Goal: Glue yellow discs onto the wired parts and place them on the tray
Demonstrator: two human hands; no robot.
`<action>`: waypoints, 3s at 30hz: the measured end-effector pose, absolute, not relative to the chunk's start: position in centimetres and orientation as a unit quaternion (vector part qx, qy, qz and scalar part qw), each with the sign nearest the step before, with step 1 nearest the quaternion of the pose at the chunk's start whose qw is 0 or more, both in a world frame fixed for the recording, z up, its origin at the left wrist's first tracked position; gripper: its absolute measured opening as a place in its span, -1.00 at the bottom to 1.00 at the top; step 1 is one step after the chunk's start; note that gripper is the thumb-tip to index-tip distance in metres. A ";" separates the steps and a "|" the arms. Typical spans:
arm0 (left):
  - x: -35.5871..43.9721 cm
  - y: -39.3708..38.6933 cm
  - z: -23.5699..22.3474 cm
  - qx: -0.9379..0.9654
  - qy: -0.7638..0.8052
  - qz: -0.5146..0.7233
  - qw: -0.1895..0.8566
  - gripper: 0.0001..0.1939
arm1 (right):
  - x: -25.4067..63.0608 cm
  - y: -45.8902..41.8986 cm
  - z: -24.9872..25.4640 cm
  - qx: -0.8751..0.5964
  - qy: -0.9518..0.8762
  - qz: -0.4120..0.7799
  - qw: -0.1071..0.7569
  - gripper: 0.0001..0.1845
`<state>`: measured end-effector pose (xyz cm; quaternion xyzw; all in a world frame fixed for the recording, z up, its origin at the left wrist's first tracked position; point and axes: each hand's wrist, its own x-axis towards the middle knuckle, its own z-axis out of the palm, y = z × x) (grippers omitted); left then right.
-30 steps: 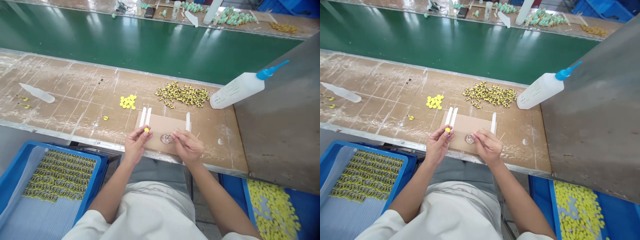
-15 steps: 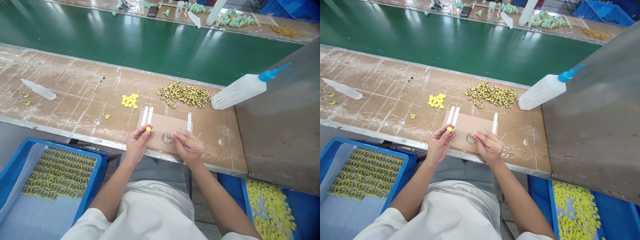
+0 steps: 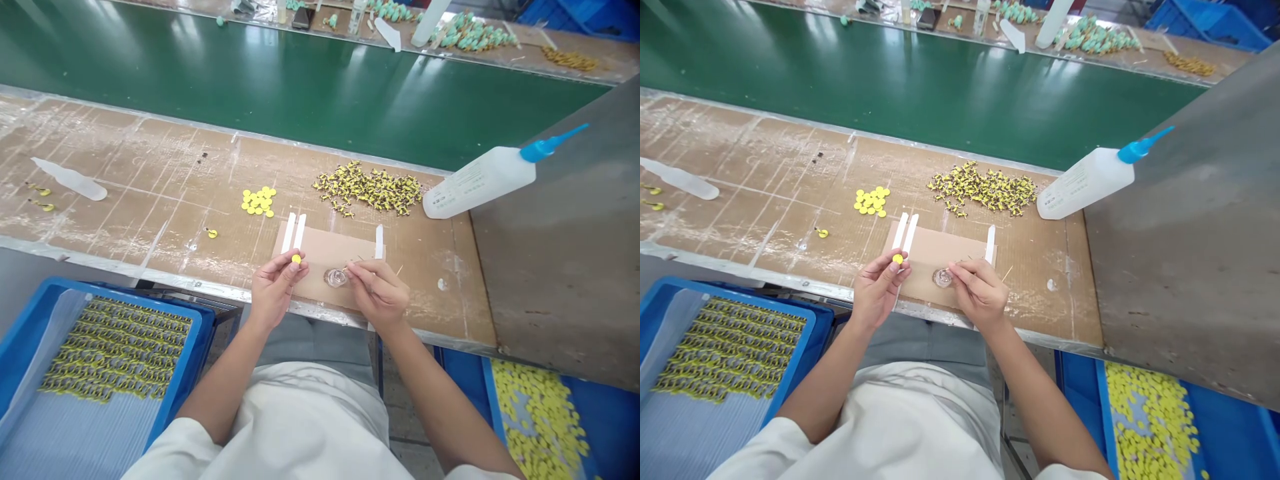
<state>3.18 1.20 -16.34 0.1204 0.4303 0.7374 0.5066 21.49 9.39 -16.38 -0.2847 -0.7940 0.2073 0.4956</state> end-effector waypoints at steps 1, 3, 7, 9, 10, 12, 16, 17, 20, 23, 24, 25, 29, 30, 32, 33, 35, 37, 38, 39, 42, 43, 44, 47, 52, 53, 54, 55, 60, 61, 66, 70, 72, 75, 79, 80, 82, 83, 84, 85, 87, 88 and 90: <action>3.2 1.2 -16.3 0.120 0.431 0.737 0.507 -0.68 | 21.4 9.4 -16.3 -0.282 -0.796 0.207 0.495 -0.67; 3.2 1.2 -16.3 0.117 0.432 0.735 0.509 -0.68 | 21.4 9.5 -16.3 -0.286 -0.798 0.207 0.488 -0.70; 3.1 1.1 -16.4 0.109 0.433 0.733 0.514 -0.66 | 21.4 9.4 -16.3 -0.302 -0.787 0.224 0.489 -0.75; 3.2 0.9 -16.3 0.105 0.432 0.731 0.518 -0.67 | 21.5 9.2 -16.2 -0.323 -0.758 0.255 0.507 -0.76; 3.2 0.7 -16.2 0.101 0.430 0.730 0.522 -0.68 | 21.5 9.0 -16.1 -0.341 -0.733 0.275 0.520 -0.79; 3.5 0.3 -15.7 0.090 0.423 0.729 0.532 -0.68 | 21.4 8.3 -15.5 -0.390 -0.666 0.326 0.545 -0.85; 4.7 -0.7 -14.2 0.060 0.390 0.720 0.571 -0.69 | 20.8 6.2 -13.2 -0.438 -0.539 0.451 0.561 -0.87; 5.0 -0.9 -13.8 0.058 0.379 0.717 0.582 -0.70 | 20.6 5.7 -12.4 -0.431 -0.525 0.472 0.562 -0.87; 6.1 -1.5 -12.6 0.070 0.347 0.710 0.609 -0.75 | 19.7 4.5 -10.5 -0.391 -0.527 0.484 0.579 -0.87; 7.0 -2.0 -11.7 0.089 0.325 0.705 0.625 -0.77 | 18.9 3.9 -9.5 -0.354 -0.568 0.455 0.587 -0.85; 7.2 -2.2 -11.5 0.092 0.321 0.703 0.628 -0.77 | 18.7 3.8 -9.3 -0.345 -0.580 0.447 0.586 -0.84; 7.4 -2.3 -11.4 0.094 0.319 0.702 0.630 -0.77 | 18.5 3.7 -9.2 -0.338 -0.590 0.442 0.585 -0.82; 7.7 -2.5 -11.1 0.106 0.322 0.699 0.629 -0.77 | 18.3 3.5 -9.2 -0.315 -0.614 0.430 0.582 -0.75; 7.8 -2.5 -11.0 0.110 0.324 0.699 0.628 -0.76 | 18.3 3.4 -9.2 -0.313 -0.617 0.428 0.581 -0.74; 7.8 -2.4 -11.0 0.113 0.328 0.698 0.626 -0.75 | 18.4 3.3 -9.2 -0.316 -0.619 0.426 0.579 -0.73; 7.8 -2.4 -11.0 0.112 0.330 0.698 0.626 -0.75 | 18.4 3.3 -9.3 -0.320 -0.619 0.423 0.579 -0.73; 7.8 -2.4 -10.9 0.110 0.332 0.697 0.627 -0.76 | 18.5 3.2 -9.3 -0.326 -0.623 0.414 0.578 -0.74; 7.8 -2.4 -10.8 0.108 0.334 0.697 0.626 -0.76 | 18.5 3.3 -9.4 -0.325 -0.631 0.403 0.578 -0.73; 7.8 -2.4 -10.8 0.108 0.336 0.697 0.625 -0.76 | 18.5 3.3 -9.4 -0.322 -0.634 0.400 0.578 -0.73; 7.9 -2.4 -10.7 0.108 0.338 0.697 0.623 -0.76 | 18.5 3.3 -9.4 -0.319 -0.637 0.397 0.579 -0.73; 7.9 -2.4 -10.6 0.114 0.344 0.698 0.617 -0.76 | 18.6 3.5 -9.4 -0.315 -0.645 0.386 0.580 -0.71; 7.9 -2.3 -10.6 0.117 0.346 0.699 0.616 -0.76 | 18.6 3.5 -9.4 -0.314 -0.648 0.382 0.579 -0.70; 7.8 -2.3 -10.6 0.120 0.347 0.699 0.614 -0.76 | 18.6 3.5 -9.3 -0.313 -0.651 0.378 0.579 -0.69; 7.8 -2.4 -10.7 0.131 0.349 0.698 0.611 -0.76 | 18.7 3.5 -9.3 -0.315 -0.655 0.371 0.578 -0.69; 7.8 -2.3 -10.8 0.135 0.355 0.697 0.608 -0.76 | 18.8 3.5 -9.4 -0.315 -0.662 0.360 0.577 -0.66; 7.8 -2.3 -10.8 0.133 0.357 0.697 0.607 -0.76 | 18.8 3.5 -9.4 -0.315 -0.665 0.356 0.576 -0.66; 7.8 -2.3 -10.8 0.132 0.358 0.698 0.606 -0.75 | 18.8 3.5 -9.4 -0.314 -0.668 0.353 0.576 -0.66; 7.8 -2.3 -10.8 0.131 0.360 0.698 0.605 -0.75 | 18.8 3.6 -9.5 -0.313 -0.671 0.350 0.574 -0.65; 7.9 -2.5 -10.9 0.131 0.363 0.701 0.599 -0.76 | 18.9 3.7 -9.7 -0.313 -0.682 0.336 0.569 -0.67; 7.9 -2.5 -10.9 0.133 0.364 0.702 0.598 -0.76 | 18.9 3.7 -9.7 -0.310 -0.684 0.335 0.569 -0.67; 7.9 -2.6 -10.9 0.142 0.367 0.704 0.591 -0.79 | 18.9 3.8 -9.6 -0.298 -0.691 0.333 0.569 -0.65; 7.8 -2.6 -11.2 0.147 0.382 0.704 0.580 -0.79 | 19.0 3.8 -9.7 -0.297 -0.702 0.322 0.561 -0.70; 7.8 -2.6 -11.3 0.144 0.394 0.704 0.574 -0.79 | 19.1 3.9 -9.7 -0.290 -0.707 0.327 0.556 -0.70; 7.8 -2.7 -11.4 0.141 0.401 0.702 0.571 -0.80 | 19.1 3.9 -9.7 -0.277 -0.708 0.336 0.556 -0.66; 7.8 -2.8 -11.4 0.144 0.405 0.700 0.570 -0.81 | 19.1 3.9 -9.6 -0.274 -0.705 0.345 0.556 -0.65; 7.8 -2.8 -11.4 0.145 0.407 0.699 0.570 -0.81 | 19.2 3.9 -9.6 -0.275 -0.705 0.346 0.554 -0.66; 7.7 -2.8 -11.3 0.147 0.410 0.697 0.570 -0.80 | 19.2 3.9 -9.5 -0.278 -0.708 0.343 0.551 -0.66; 7.7 -2.8 -11.2 0.147 0.413 0.695 0.569 -0.79 | 19.2 3.9 -9.5 -0.280 -0.709 0.342 0.550 -0.67; 7.7 -2.8 -11.2 0.147 0.417 0.694 0.568 -0.79 | 19.2 3.9 -9.4 -0.281 -0.710 0.340 0.549 -0.68; 7.7 -2.8 -11.1 0.147 0.421 0.693 0.566 -0.79 | 19.2 3.9 -9.4 -0.283 -0.710 0.339 0.548 -0.68; 7.8 -2.8 -10.9 0.148 0.429 0.691 0.562 -0.79 | 19.1 4.0 -9.2 -0.282 -0.710 0.336 0.551 -0.69; 7.8 -2.8 -10.9 0.148 0.431 0.691 0.561 -0.79 | 19.1 4.1 -9.1 -0.279 -0.710 0.336 0.553 -0.69; 7.8 -2.8 -10.8 0.148 0.434 0.693 0.557 -0.79 | 19.0 4.1 -9.0 -0.270 -0.711 0.336 0.556 -0.67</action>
